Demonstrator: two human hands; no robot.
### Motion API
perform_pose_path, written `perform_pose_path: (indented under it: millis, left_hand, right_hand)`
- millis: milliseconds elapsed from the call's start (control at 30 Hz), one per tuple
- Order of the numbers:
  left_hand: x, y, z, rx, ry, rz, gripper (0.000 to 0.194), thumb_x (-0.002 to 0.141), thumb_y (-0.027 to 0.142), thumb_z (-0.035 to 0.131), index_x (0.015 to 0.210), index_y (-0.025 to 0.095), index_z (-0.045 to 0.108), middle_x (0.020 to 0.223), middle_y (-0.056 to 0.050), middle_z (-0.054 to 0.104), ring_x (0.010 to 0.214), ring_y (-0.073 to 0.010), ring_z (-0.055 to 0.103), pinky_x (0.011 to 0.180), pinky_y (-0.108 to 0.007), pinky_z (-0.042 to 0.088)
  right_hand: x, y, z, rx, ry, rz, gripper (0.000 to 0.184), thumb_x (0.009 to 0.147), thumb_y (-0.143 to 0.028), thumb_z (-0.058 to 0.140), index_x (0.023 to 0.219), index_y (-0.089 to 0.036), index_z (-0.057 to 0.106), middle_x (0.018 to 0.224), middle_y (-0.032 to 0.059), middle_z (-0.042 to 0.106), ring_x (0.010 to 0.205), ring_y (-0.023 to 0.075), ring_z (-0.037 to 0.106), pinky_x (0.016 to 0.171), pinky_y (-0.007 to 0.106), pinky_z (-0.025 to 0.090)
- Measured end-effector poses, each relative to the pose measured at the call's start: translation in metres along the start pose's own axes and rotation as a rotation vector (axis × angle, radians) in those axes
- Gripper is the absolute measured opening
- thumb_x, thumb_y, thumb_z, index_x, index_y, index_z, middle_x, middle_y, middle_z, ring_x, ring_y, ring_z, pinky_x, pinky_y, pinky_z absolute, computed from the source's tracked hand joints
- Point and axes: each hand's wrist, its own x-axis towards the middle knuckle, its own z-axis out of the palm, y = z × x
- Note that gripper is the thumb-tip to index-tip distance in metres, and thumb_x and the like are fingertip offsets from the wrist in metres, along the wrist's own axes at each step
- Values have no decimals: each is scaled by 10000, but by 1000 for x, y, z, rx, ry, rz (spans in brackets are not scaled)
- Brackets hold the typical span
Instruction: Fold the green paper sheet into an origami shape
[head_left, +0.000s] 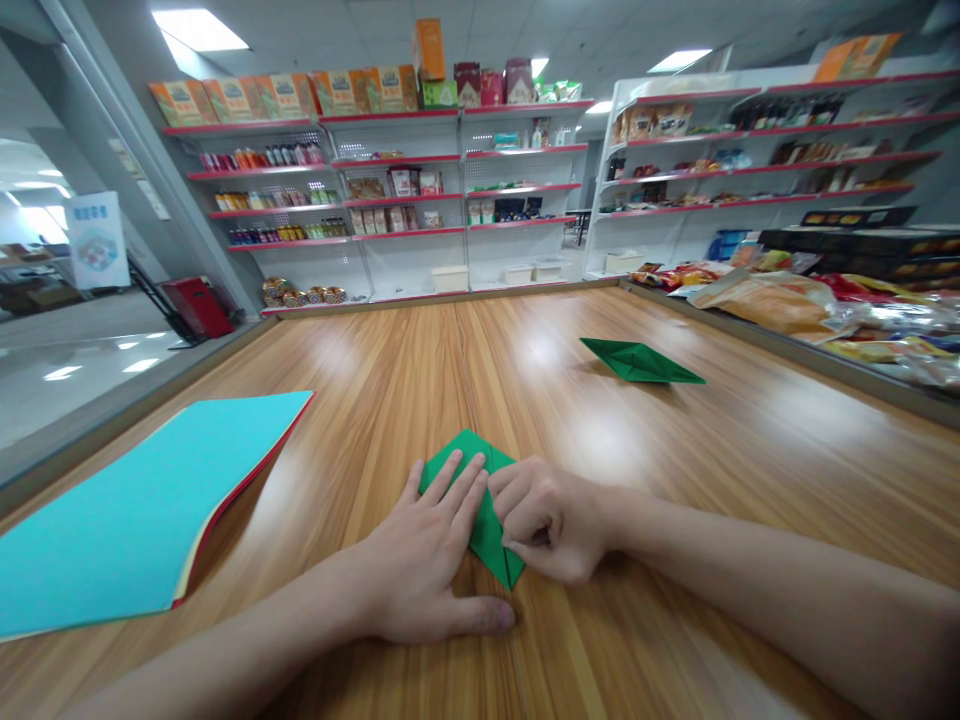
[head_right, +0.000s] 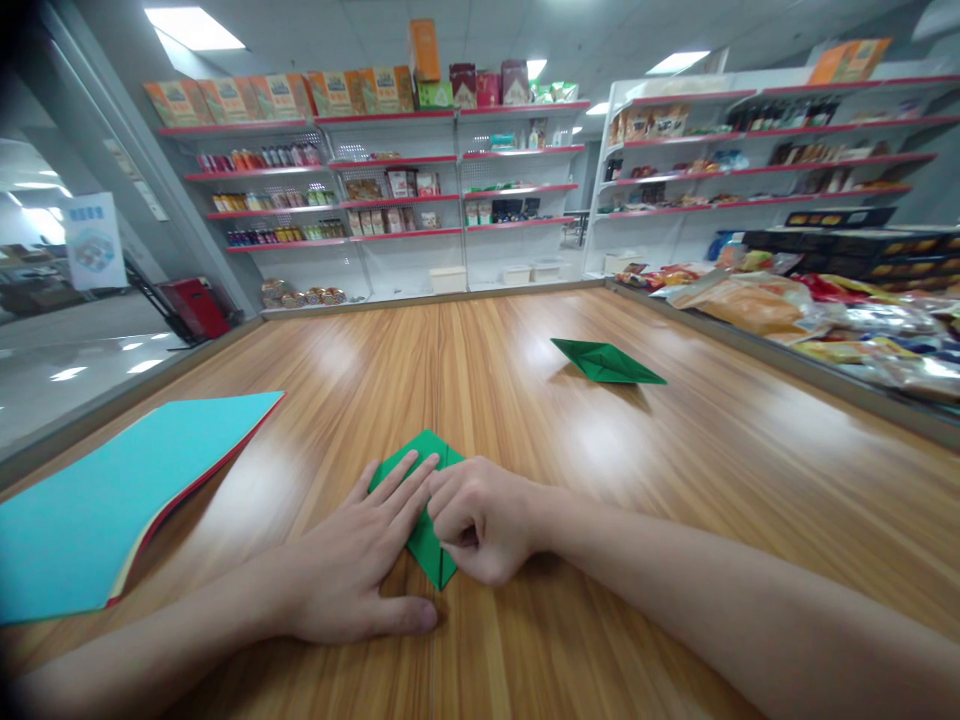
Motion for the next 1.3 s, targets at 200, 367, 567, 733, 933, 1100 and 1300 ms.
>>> perform_pose_path:
  millis: [200, 367, 567, 733, 933, 1100, 1300]
  left_hand:
    - [-3, 1, -3, -1, -7, 9, 1049, 747, 823, 361, 1512, 204, -4, 1564, -138, -49, 1408, -410, -63, 1090, -657, 30]
    - [-2, 2, -4, -12, -7, 1, 1048, 751, 826, 345, 1513, 189, 10, 1563, -138, -49, 1410, -401, -66, 1096, -650, 32]
    - [-3, 2, -6, -20, -8, 7, 1069, 739, 835, 346, 1513, 183, 3, 1561, -148, -52, 1405, -415, -64, 1088, -664, 31]
    - [-2, 2, -5, -14, -4, 7, 1054, 752, 824, 345, 1512, 187, -10, 1561, -142, -56, 1405, -411, -70, 1091, -659, 33]
    - [-2, -2, -4, -6, -7, 11, 1057, 747, 827, 347, 1513, 187, -2, 1562, -137, -54, 1404, -415, -65, 1091, -659, 32]
    - [-3, -2, -4, -14, -12, 6, 1069, 741, 836, 337, 1511, 179, -8, 1556, -150, -60, 1403, -410, -76, 1088, -663, 25]
    - [-4, -1, -4, -3, -7, 9, 1055, 747, 823, 359, 1512, 198, -13, 1561, -146, -48, 1404, -415, -59, 1089, -660, 33]
  right_hand:
    - [3, -1, 0, -32, -60, 4, 288, 568, -62, 461, 519, -215, 222, 519, -35, 354, 538, 125, 350, 553, 273, 334]
    - [1, 1, 0, -58, 34, 31, 307, 626, -85, 456, 530, -223, 199, 516, -28, 346, 548, 131, 340, 566, 278, 344]
    - [4, 2, -2, -62, 10, 63, 305, 609, -82, 456, 526, -224, 200, 525, -29, 336, 554, 132, 343, 567, 276, 357]
    - [2, 4, 0, -25, 27, 87, 316, 628, -103, 460, 515, -226, 191, 514, -38, 308, 514, 120, 313, 528, 273, 329]
    - [4, 6, 0, 13, 10, 64, 311, 630, -100, 468, 509, -221, 209, 509, -41, 313, 516, 116, 319, 530, 270, 316]
    - [5, 4, 0, 28, -14, 47, 309, 619, -86, 468, 510, -222, 212, 510, -40, 325, 513, 118, 335, 522, 272, 306]
    - [6, 1, -1, 21, -22, 45, 312, 612, -85, 465, 505, -221, 206, 505, -40, 320, 514, 119, 334, 516, 270, 306]
